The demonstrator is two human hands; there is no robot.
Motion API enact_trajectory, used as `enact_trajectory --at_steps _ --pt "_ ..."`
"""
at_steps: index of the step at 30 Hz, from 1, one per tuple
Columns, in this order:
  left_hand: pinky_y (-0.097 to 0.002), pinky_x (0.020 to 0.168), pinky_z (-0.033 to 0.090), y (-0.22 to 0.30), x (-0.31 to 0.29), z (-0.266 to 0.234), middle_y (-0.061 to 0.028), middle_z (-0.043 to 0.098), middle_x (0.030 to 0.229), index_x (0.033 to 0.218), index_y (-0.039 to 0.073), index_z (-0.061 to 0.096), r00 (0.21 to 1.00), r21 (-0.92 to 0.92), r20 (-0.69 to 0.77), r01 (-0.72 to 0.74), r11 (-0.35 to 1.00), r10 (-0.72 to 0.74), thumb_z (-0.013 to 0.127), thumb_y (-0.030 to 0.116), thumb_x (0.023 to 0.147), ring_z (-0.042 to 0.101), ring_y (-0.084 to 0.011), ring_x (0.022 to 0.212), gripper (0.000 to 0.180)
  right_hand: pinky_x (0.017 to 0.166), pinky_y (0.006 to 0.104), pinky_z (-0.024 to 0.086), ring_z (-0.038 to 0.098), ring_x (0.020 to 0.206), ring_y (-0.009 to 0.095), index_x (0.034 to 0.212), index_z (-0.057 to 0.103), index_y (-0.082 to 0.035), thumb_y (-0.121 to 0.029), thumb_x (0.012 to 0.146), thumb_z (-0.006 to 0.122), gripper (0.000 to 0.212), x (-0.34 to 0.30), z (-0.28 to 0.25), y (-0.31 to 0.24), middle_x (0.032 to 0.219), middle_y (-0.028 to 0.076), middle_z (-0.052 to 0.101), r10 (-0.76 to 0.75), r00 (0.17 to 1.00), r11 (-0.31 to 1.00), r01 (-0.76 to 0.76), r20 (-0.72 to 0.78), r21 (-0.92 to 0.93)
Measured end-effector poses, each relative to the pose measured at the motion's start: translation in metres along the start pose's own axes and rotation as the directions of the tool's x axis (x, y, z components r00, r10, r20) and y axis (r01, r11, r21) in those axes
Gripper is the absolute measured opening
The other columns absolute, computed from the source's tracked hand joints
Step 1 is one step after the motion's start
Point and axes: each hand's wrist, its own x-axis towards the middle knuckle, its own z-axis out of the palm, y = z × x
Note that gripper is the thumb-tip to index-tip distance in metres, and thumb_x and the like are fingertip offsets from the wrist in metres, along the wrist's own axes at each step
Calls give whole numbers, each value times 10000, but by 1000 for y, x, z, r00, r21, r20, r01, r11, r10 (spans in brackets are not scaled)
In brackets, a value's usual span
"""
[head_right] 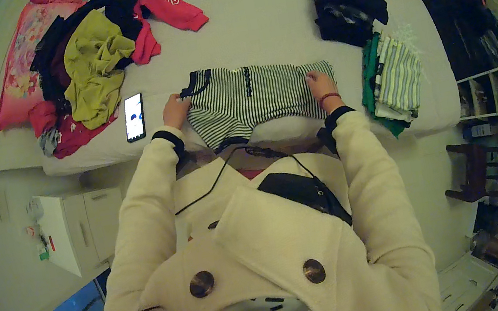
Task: The person folds several garments on a bed, including a striped shirt, a black-and-white striped top, and a yellow top. Each item is smoothed, folded in half, and then folded again before being stacked on the right side of the bed.
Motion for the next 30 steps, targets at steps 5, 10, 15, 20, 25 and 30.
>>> enact_trajectory --at_steps 5,10,15,20,25,30 --pt "-436 812 450 54 42 24 -133 587 1048 1136 117 535 772 420 -105 -537 731 627 600 264 757 529 -306 1004 411 868 389 440 557 990 310 1040 611 -87 -188 821 504 263 37 -12 26 1071 132 598 -92 962 990 61 -256 -126" --pt "-483 821 427 71 67 50 -93 581 1077 1146 174 528 917 519 173 -395 758 360 605 280 754 509 -293 1041 414 845 448 444 521 1056 291 1123 558 -169 -194 832 503 297 56 3 30 1118 92 573 -105 966 927 8 -238 -374" --pt "-462 716 446 40 86 41 -89 635 890 908 143 603 964 386 239 -207 899 119 527 158 748 595 -288 865 178 774 427 460 551 954 265 1037 584 -186 -245 831 532 220 54 -15 32 952 77 593 156 983 863 -183 -95 -472" --pt "-443 700 464 33 88 35 -114 627 896 901 117 612 992 309 58 -125 943 113 509 129 753 593 -314 855 181 747 428 461 578 857 268 919 618 -162 -217 813 554 136 55 -28 37 875 79 612 76 942 924 -189 -326 -331" --pt "-453 797 420 63 61 40 -160 549 1068 1109 121 551 938 502 -99 -240 831 331 492 118 751 507 -332 1009 363 806 408 449 522 1026 280 1013 605 -137 -213 780 588 246 53 -17 7 1107 110 563 -36 866 943 -136 -500 -304" --pt "-555 993 241 98 -10 73 -140 326 1378 1313 195 387 618 316 317 -784 534 719 558 366 781 312 -346 1254 584 1007 502 272 293 1276 308 1315 381 -183 -373 741 621 650 4 29 -52 1408 125 280 -439 897 771 402 44 -493"
